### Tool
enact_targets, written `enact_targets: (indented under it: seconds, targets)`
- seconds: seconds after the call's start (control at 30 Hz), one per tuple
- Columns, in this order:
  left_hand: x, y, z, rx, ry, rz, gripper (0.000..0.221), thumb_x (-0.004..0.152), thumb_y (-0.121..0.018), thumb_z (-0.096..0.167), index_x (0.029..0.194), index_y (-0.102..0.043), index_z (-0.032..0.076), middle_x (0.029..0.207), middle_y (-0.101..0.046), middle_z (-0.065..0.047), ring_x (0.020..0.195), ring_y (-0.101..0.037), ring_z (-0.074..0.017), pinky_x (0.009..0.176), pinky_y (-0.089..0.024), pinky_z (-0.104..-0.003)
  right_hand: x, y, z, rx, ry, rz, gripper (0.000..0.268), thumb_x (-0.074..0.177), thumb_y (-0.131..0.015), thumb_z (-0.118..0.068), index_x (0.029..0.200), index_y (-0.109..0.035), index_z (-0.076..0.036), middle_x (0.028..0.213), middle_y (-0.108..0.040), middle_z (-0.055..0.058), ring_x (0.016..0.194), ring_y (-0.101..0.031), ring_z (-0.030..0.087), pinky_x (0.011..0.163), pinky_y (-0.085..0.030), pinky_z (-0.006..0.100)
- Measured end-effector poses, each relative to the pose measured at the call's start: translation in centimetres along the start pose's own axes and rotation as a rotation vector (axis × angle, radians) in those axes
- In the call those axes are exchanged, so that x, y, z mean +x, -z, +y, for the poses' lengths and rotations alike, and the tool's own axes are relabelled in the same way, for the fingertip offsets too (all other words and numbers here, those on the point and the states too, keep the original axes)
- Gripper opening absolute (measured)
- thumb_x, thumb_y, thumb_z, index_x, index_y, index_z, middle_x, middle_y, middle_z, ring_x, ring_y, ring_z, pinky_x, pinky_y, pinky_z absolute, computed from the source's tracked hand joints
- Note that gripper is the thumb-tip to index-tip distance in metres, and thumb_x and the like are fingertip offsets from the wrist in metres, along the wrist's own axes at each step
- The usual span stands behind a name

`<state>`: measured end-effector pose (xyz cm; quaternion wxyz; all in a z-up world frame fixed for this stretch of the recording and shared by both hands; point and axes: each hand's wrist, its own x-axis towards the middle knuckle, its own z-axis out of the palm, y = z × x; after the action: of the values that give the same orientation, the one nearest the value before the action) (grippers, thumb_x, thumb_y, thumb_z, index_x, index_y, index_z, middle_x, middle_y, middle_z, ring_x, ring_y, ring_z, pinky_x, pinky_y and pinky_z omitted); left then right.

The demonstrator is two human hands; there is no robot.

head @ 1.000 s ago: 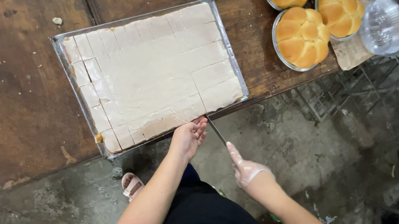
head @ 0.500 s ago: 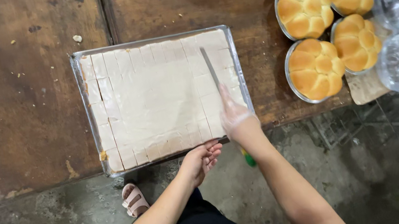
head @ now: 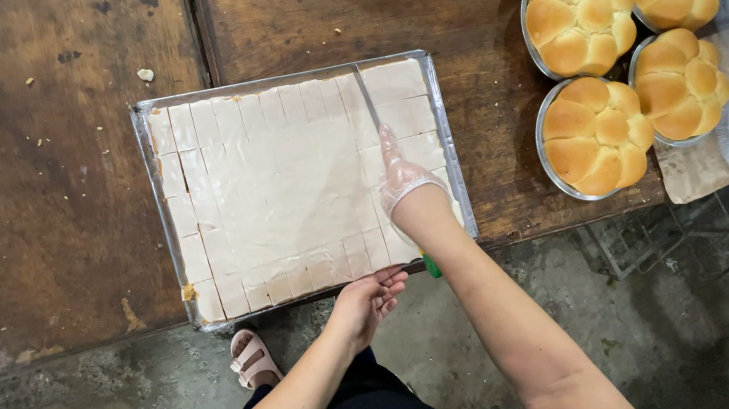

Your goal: The person uses a knife to cut a large rectangular sheet of pastry on a metal tray into small square pieces and then moves the tray across a wooden table.

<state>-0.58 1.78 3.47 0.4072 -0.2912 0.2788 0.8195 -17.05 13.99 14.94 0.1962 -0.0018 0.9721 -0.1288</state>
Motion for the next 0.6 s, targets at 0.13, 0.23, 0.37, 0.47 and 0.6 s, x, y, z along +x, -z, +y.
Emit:
enact_targets:
  seconds: [0.13, 0.23, 0.37, 0.47, 0.6]
  targets:
    - [-0.3, -0.4, 0.3, 0.018, 0.005, 0.021, 0.049, 0.091, -0.042, -0.001, 0.136, -0.06, -0.002, 0.123, -0.071, -0.007, 0.099, -0.066, -0.0075, 0.084, -0.052, -0.024, 0.0, 0.6, -0.2, 0.001, 0.011, -0.001, 0.077, 0.094, -0.053, -0.015, 0.163, -0.019, -0.011, 0.08, -0.072, 0.022, 0.072, -0.07, 0.04, 0.067, -0.054, 0.051]
    - [-0.6, -0.8, 0.9, 0.013, 0.054, 0.021, 0.05, 0.089, -0.041, -0.001, 0.137, -0.058, -0.003, 0.123, -0.071, -0.007, 0.099, -0.066, -0.0083, 0.083, -0.051, -0.025, -0.2, 1.2, -0.4, 0.017, 0.032, 0.026, 0.075, 0.093, -0.053, -0.013, 0.162, -0.023, -0.011, 0.082, -0.072, 0.023, 0.072, -0.07, 0.041, 0.068, -0.054, 0.051]
    - [-0.9, -1.1, 1.4, 0.015, 0.066, 0.025, 0.051, 0.09, -0.041, 0.0, 0.138, -0.057, -0.003, 0.123, -0.071, -0.006, 0.1, -0.066, -0.008, 0.084, -0.051, -0.025, 0.0, 1.9, -0.8, -0.014, -0.01, -0.036, 0.074, 0.093, -0.05, -0.011, 0.162, -0.023, -0.008, 0.081, -0.071, 0.025, 0.073, -0.07, 0.042, 0.07, -0.054, 0.051]
    - [-0.8, -1.2, 1.1, 0.016, 0.071, 0.034, 0.052, 0.088, -0.04, 0.0, 0.138, -0.058, -0.003, 0.125, -0.07, -0.006, 0.101, -0.065, -0.0077, 0.085, -0.052, -0.025, -0.1, 2.4, -1.3, -0.007, -0.008, -0.022, 0.071, 0.093, -0.048, -0.011, 0.161, -0.025, -0.009, 0.083, -0.071, 0.026, 0.075, -0.07, 0.044, 0.071, -0.053, 0.053]
    - [-0.5, -1.0, 0.7, 0.021, 0.028, 0.03, 0.05, 0.089, -0.042, 0.0, 0.136, -0.059, -0.004, 0.124, -0.07, -0.008, 0.101, -0.066, -0.008, 0.085, -0.05, -0.024, 0.2, 3.0, -1.5, 0.006, -0.036, -0.052, 0.07, 0.094, -0.049, -0.013, 0.16, -0.027, -0.012, 0.085, -0.07, 0.028, 0.078, -0.07, 0.045, 0.074, -0.054, 0.053]
